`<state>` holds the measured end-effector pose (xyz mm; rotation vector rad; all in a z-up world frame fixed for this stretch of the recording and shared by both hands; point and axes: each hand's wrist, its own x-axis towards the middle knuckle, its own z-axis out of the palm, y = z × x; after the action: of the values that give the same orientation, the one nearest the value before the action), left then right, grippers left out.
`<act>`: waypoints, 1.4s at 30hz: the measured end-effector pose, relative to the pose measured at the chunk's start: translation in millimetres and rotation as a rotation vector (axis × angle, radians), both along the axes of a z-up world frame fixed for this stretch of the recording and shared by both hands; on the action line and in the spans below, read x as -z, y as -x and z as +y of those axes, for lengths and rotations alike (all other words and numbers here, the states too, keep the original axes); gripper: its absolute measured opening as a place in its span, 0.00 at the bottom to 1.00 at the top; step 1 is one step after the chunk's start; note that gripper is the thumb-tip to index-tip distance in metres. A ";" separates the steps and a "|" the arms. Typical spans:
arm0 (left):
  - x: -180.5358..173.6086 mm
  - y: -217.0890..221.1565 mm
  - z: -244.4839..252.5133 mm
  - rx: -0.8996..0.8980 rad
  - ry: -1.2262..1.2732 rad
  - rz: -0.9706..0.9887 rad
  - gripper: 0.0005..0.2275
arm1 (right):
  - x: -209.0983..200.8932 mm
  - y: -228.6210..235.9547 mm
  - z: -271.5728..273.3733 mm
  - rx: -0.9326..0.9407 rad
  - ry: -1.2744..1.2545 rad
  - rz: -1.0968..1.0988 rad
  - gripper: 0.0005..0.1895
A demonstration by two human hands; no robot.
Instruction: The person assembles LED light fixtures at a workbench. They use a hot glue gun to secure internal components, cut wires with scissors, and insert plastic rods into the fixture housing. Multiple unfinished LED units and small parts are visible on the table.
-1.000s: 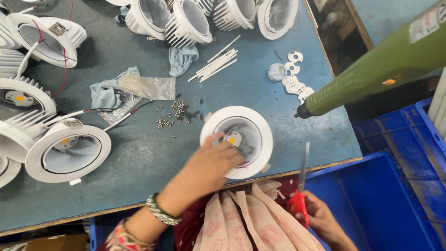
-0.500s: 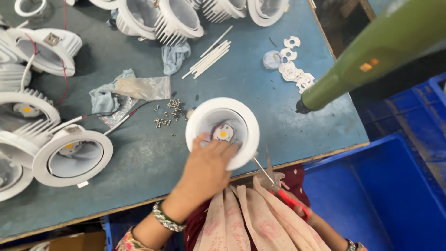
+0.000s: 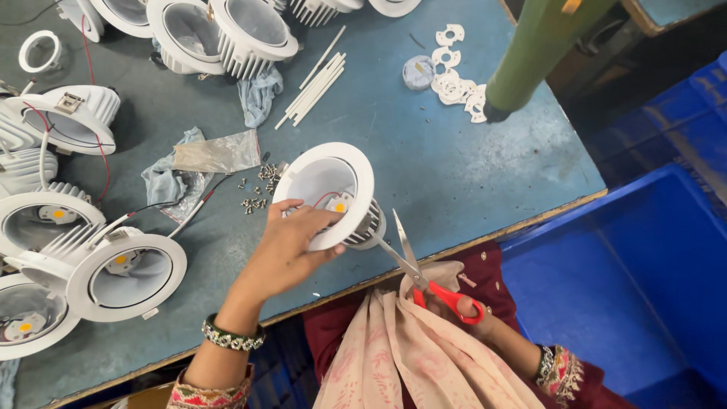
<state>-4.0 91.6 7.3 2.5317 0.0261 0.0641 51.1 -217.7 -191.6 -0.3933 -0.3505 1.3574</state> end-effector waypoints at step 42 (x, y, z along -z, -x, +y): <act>28.5 -2.8 -27.3 -0.278 -0.228 -0.223 0.12 | 4.4 15.6 33.9 -0.089 0.053 0.000 0.49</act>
<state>-1.2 64.2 -21.2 2.7146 0.2968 0.4843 35.4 -183.8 -196.1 -0.4262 -0.3359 1.4564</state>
